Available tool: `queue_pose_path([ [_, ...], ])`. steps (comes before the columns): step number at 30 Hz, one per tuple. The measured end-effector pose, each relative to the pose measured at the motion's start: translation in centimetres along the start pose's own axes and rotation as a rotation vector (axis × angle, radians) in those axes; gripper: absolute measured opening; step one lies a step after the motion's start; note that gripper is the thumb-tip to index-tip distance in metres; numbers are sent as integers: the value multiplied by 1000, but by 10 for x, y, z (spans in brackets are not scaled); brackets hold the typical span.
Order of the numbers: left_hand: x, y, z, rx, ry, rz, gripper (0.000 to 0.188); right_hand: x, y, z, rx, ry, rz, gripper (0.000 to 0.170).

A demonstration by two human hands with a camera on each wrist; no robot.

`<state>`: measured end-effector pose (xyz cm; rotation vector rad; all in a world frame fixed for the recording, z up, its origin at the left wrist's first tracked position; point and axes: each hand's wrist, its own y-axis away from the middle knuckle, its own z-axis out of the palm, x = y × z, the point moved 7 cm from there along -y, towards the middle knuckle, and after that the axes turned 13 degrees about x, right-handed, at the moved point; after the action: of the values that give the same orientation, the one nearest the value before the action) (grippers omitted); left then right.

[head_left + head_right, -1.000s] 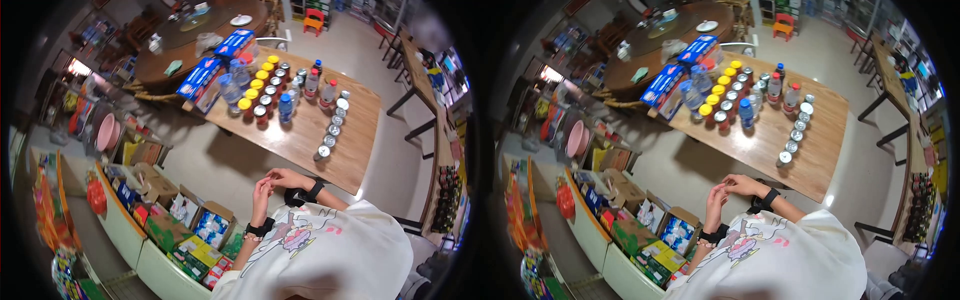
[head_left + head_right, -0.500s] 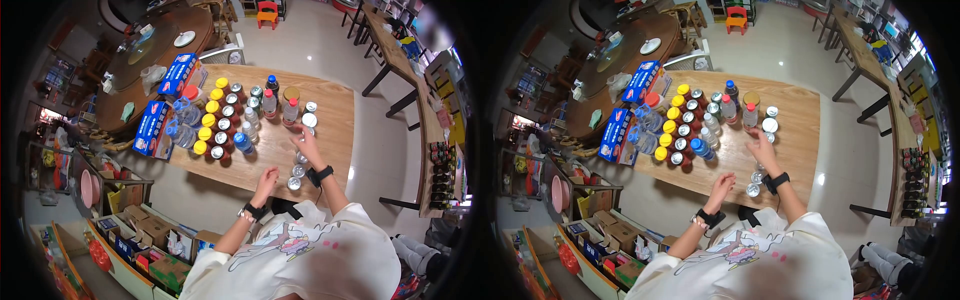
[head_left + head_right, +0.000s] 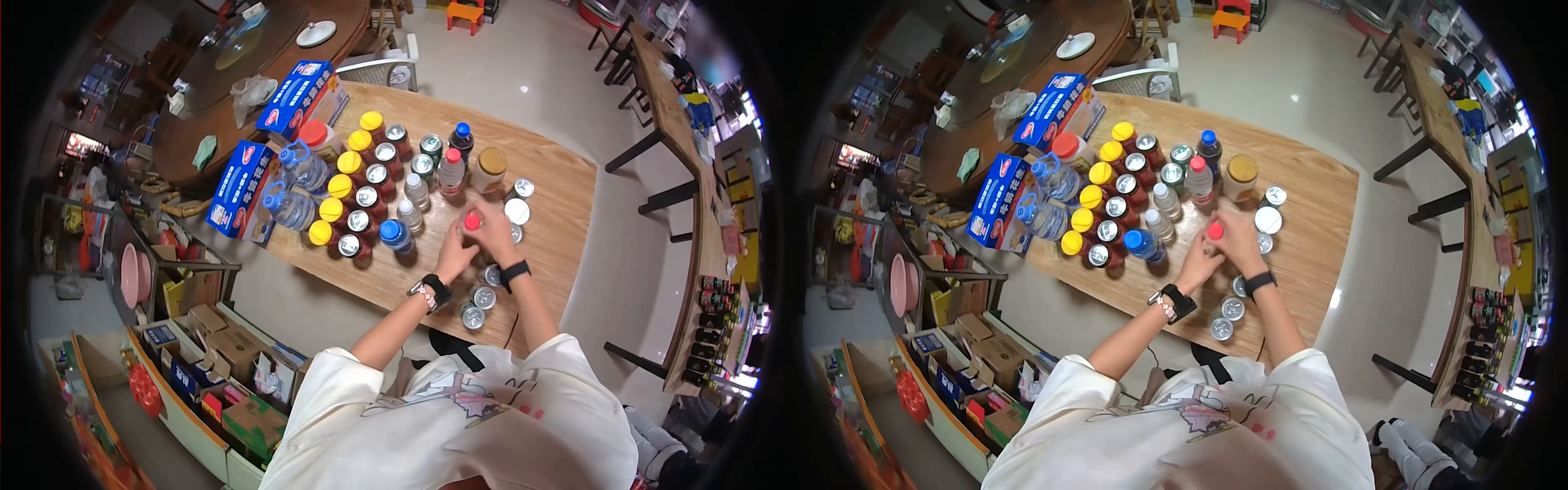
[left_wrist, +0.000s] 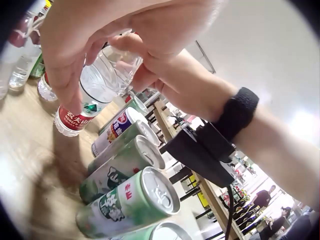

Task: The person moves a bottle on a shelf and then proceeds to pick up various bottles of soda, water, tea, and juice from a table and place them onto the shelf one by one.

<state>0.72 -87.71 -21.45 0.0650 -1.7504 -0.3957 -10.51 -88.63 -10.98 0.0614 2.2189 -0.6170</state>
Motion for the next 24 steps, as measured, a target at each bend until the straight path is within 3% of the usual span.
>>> queue_pose_path([
  [2,-20,7,-8,87,-25,297,86,-12,25,10,-92,18,55,33],
  [3,-29,19,-19,172,-69,283,88,-18,38,14,-133,-10,115,33],
  [8,-37,105,-70,88,-89,163,70,-68,115,30,-341,3,268,38],
  [10,-50,135,-92,167,-63,198,72,-93,144,40,-371,-21,224,38],
  [12,-66,168,-110,207,-157,48,74,-113,165,45,-396,-45,178,37],
  [15,-80,213,-135,286,-178,52,71,-142,194,55,-575,-8,144,29],
  [18,-73,270,-166,378,-196,36,68,-182,220,58,-740,-71,64,36],
  [20,-88,309,-187,391,-332,-77,68,-208,247,67,-954,-283,-3,50],
  [21,-95,328,-200,499,-260,-91,65,-214,262,75,-1032,-404,-15,69],
  [24,-94,392,-234,628,-184,-158,58,-236,296,83,-1097,-387,-206,78],
])
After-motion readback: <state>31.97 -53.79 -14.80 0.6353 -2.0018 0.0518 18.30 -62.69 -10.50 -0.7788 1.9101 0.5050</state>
